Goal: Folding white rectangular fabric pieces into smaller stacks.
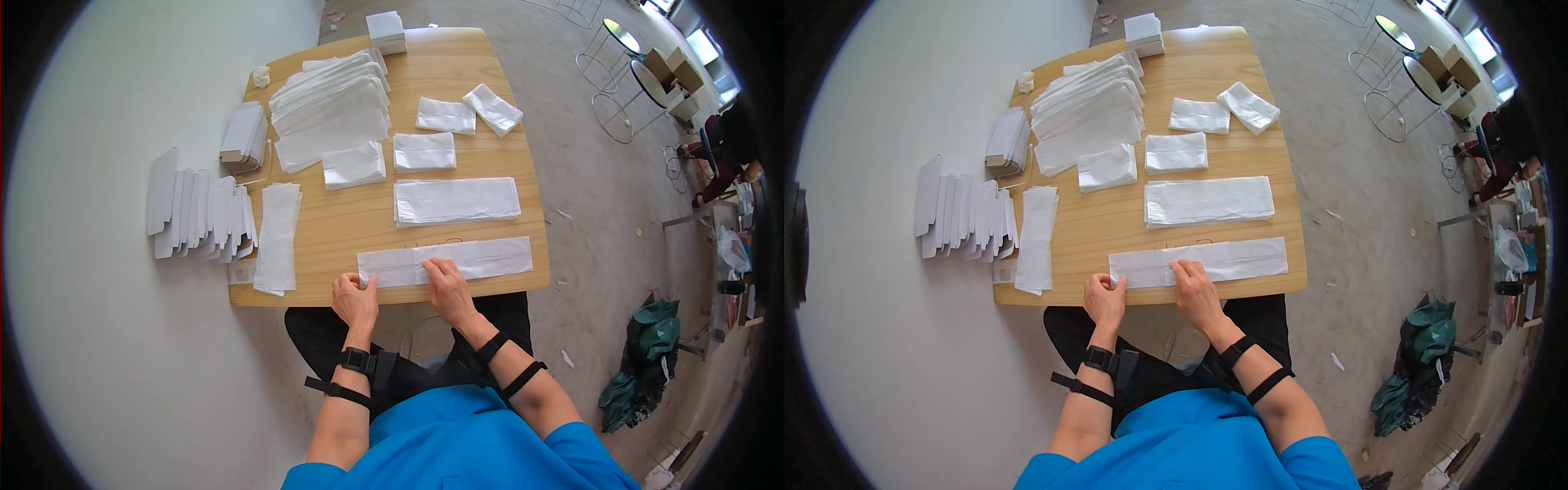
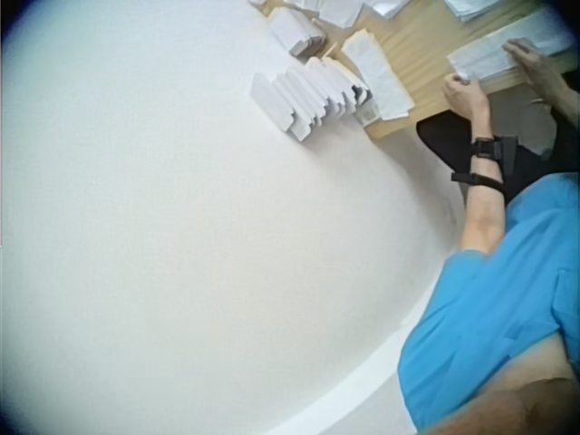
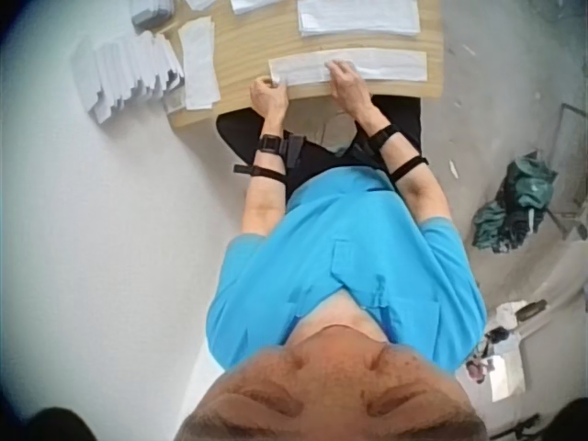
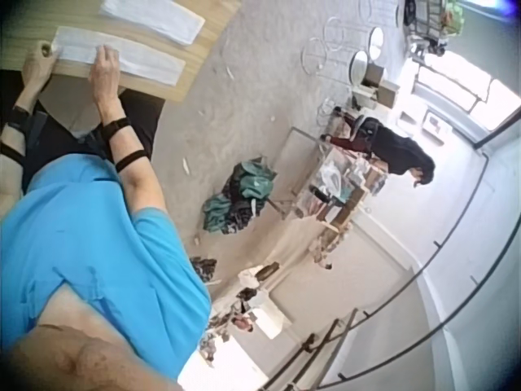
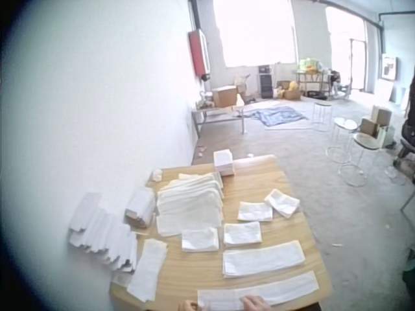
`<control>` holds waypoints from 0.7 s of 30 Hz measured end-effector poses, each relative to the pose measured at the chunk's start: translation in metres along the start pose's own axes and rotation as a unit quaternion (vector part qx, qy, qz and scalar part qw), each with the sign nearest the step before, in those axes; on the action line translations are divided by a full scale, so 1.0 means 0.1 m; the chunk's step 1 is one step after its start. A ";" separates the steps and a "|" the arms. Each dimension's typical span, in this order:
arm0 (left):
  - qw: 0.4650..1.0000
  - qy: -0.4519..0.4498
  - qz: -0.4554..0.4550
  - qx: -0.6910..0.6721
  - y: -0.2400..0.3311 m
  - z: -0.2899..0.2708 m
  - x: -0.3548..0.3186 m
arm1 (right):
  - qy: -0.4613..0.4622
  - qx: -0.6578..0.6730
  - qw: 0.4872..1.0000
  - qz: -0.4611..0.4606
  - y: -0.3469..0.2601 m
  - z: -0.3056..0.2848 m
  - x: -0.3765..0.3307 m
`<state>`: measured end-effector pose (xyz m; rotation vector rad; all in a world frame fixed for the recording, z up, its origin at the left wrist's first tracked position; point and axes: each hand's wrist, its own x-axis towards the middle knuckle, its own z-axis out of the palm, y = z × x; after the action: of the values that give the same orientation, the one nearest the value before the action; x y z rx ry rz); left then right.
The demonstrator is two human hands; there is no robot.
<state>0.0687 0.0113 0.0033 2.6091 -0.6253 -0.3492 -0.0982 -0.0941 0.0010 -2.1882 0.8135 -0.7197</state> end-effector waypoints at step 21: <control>0.990 -0.030 -0.027 -0.132 -0.11 0.01 0.01 | 0.014 -0.011 1.000 -0.001 0.11 0.03 -0.05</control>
<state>0.0731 0.0193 -0.0030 2.3720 -0.4905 -0.4932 -0.1033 -0.0953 -0.0102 -2.2030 0.8365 -0.7462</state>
